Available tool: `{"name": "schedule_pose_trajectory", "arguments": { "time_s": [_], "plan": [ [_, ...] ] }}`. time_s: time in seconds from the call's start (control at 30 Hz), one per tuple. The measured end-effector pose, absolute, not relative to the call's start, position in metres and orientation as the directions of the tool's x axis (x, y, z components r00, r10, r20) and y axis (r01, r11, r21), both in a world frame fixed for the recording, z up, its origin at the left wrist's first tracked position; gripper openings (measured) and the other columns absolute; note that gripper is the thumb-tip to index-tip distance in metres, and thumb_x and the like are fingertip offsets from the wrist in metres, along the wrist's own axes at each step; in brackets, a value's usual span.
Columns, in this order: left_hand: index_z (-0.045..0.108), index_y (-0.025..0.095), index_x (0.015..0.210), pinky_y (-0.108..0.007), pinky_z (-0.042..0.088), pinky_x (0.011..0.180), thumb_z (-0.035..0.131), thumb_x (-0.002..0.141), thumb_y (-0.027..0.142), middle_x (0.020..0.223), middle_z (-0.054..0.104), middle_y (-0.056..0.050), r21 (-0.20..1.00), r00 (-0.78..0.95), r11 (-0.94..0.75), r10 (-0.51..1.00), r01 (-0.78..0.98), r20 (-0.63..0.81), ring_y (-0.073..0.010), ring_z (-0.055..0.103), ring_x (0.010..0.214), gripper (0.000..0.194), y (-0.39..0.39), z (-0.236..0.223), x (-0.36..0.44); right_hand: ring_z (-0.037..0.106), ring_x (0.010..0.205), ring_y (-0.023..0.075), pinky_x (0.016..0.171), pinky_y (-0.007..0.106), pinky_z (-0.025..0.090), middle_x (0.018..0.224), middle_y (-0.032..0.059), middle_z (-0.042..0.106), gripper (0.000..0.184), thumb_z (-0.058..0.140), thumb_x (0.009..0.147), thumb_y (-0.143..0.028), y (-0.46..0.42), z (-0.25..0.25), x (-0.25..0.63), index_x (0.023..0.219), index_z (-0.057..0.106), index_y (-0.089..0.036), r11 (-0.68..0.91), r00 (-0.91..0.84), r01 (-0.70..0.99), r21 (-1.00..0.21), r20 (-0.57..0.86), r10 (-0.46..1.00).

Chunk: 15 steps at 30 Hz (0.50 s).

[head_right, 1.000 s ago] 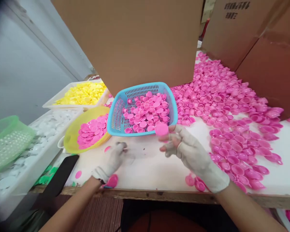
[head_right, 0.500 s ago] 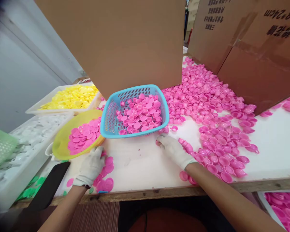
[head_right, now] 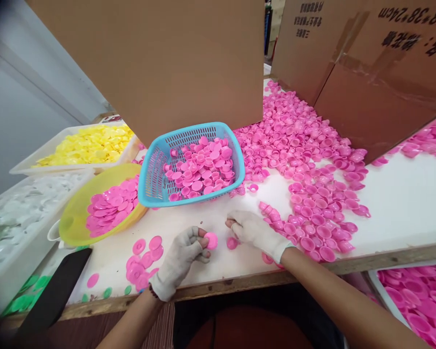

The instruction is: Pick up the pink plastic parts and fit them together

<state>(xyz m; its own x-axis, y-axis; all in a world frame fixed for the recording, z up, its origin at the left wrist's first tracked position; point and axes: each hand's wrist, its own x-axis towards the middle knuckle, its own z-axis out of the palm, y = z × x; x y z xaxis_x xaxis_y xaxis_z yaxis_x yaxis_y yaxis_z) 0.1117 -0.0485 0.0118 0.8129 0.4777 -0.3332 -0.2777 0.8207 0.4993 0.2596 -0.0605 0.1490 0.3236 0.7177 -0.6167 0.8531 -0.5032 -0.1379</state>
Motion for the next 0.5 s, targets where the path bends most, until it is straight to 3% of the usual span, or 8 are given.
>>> {"name": "schedule_pose_trajectory", "arguments": {
  "time_s": [0.1, 0.3, 0.4, 0.5],
  "plan": [
    [0.048, 0.015, 0.086, -0.023, 0.053, 0.052, 0.064, 0.071, 0.032, 0.066, 0.059, 0.001, 0.487, 0.825, 0.825, 0.471, -0.288, -0.311, -0.0092, 0.058, 0.052, 0.028, -0.051, 0.026, 0.126, 0.054, 0.055, 0.0089, 0.05, 0.019, 0.04, 0.067, -0.0008, 0.056, 0.013, 0.042, 0.084, -0.025, -0.064, 0.158, 0.251, 0.076, 0.05, -0.017, -0.56, 0.27, 0.789, -0.252, -0.677, 0.684],
    [0.047, 0.015, 0.082, -0.019, 0.047, 0.042, 0.054, 0.078, 0.027, 0.054, 0.057, 0.002, 0.631, 0.859, 0.762, 0.415, -0.147, -0.301, -0.0089, 0.054, 0.043, 0.014, -0.064, 0.035, 0.149, 0.053, 0.047, 0.0073, 0.039, 0.015, 0.037, 0.06, -0.0031, 0.052, 0.005, 0.048, 0.081, -0.022, -0.083, 0.155, 0.254, 0.079, 0.049, -0.017, -0.757, 0.472, 0.646, -0.097, -0.729, 0.496],
    [0.046, 0.016, 0.082, -0.018, 0.044, 0.039, 0.051, 0.08, 0.027, 0.052, 0.056, 0.002, 0.674, 0.87, 0.732, 0.392, -0.099, -0.298, -0.0095, 0.053, 0.04, 0.012, -0.068, 0.03, 0.155, 0.053, 0.044, 0.0074, 0.039, 0.015, 0.039, 0.057, -0.0042, 0.051, 0.004, 0.044, 0.084, -0.021, -0.088, 0.148, 0.261, 0.085, 0.047, -0.018, -0.826, 0.475, 0.549, -0.13, -0.764, 0.436],
    [0.044, 0.017, 0.085, -0.021, 0.047, 0.042, 0.049, 0.082, 0.032, 0.053, 0.059, 0.001, 0.616, 0.916, 0.784, 0.296, -0.072, -0.27, -0.0112, 0.057, 0.042, 0.016, -0.067, 0.024, 0.159, 0.055, 0.045, 0.0081, 0.039, 0.016, 0.041, 0.06, -0.0037, 0.054, 0.005, 0.043, 0.086, -0.023, -0.09, 0.144, 0.265, 0.087, 0.046, -0.019, -0.856, 0.43, 0.484, -0.182, -0.802, 0.414]
  ]
}}
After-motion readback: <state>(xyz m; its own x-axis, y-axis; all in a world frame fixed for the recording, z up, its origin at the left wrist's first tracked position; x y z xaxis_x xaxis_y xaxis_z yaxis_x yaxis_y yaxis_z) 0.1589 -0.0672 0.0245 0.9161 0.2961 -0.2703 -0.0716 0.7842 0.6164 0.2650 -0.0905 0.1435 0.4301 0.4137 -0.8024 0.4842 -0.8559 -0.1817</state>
